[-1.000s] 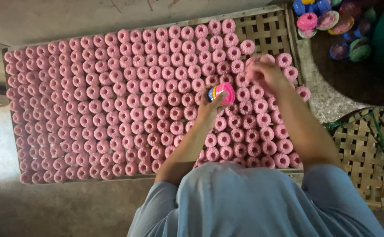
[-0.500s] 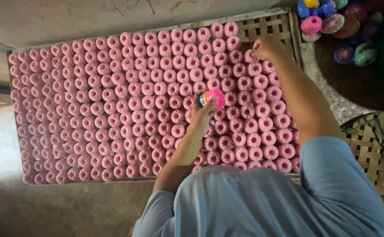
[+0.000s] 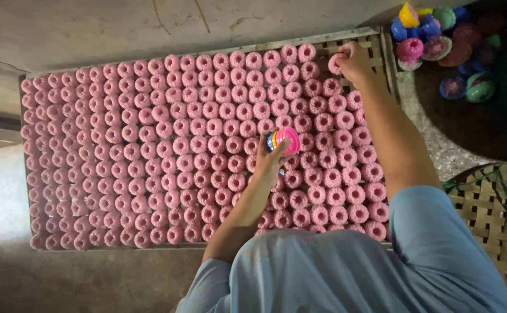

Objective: The person repeatedly picks small pink ring-shaped items from a tray and places them into colorful plastic molds. They then transfer the filled molds into a green bucket. The process is continuous and repetitive throughout the clip.

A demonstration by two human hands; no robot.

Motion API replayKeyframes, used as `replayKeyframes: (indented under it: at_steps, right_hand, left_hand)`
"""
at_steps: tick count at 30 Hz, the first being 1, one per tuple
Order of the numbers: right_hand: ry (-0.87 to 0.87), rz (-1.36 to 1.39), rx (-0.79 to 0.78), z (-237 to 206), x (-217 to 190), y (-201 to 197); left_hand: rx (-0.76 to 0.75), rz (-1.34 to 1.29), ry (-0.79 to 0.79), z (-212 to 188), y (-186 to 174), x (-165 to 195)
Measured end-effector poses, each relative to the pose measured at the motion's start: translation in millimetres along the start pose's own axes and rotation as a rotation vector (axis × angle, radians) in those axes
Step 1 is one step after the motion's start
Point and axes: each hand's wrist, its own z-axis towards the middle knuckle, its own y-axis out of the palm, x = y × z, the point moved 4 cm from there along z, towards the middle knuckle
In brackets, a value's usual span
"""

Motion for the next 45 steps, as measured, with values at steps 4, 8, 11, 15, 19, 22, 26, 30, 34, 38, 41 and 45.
replayKeyframes:
  at_steps: [4, 8, 11, 15, 19, 22, 26, 30, 34, 38, 41, 45]
  right_hand:
    - [-0.046, -0.329, -0.03, -7, -2, 17]
    - [-0.067, -0.624, -0.113, -6, -7, 19]
    - [-0.06, -0.507, 0.036, 1, -2, -13]
    - [0.075, -1.165, 0.117, 8, 29, -78]
    - [-0.168, -1.16, 0.345, -5, 49, -115]
    - [-0.254, -1.08, 0.305, -18, 59, -125]
    - [-0.474, -1.094, 0.572, -36, 50, -134]
    - [-0.199, 0.217, 0.394, -46, 63, -131]
    - [0.163, 0.844, 0.019, -96, 72, -83]
    - [0.349, 1.089, -0.258, -158, 51, -36]
    - [0.394, 0.892, -0.341, -190, 24, -16]
    - [0.113, 0.368, -0.431, -213, -29, -9]
  left_hand:
    - [-0.013, -0.022, 0.037, -4, -2, 0]
    - [-0.009, -0.006, 0.014, -5, -2, 0]
    - [0.0, -0.01, -0.004, -5, -5, 1]
    - [-0.004, -0.061, 0.011, -4, -9, 2]
    - [-0.008, -0.065, -0.014, 0, -8, -4]
    - [-0.024, -0.067, -0.023, 3, -3, -8]
    - [0.042, -0.09, -0.119, 10, 1, -12]
    - [0.016, -0.14, -0.166, 18, 3, -17]
    - [-0.145, -0.288, -0.092, 32, 12, -28]
    - [-0.193, -0.312, -0.067, 39, 20, -35]
    - [-0.065, -0.188, -0.084, 28, 14, -32]
    - [-0.291, -0.277, -0.016, 4, 23, -13]
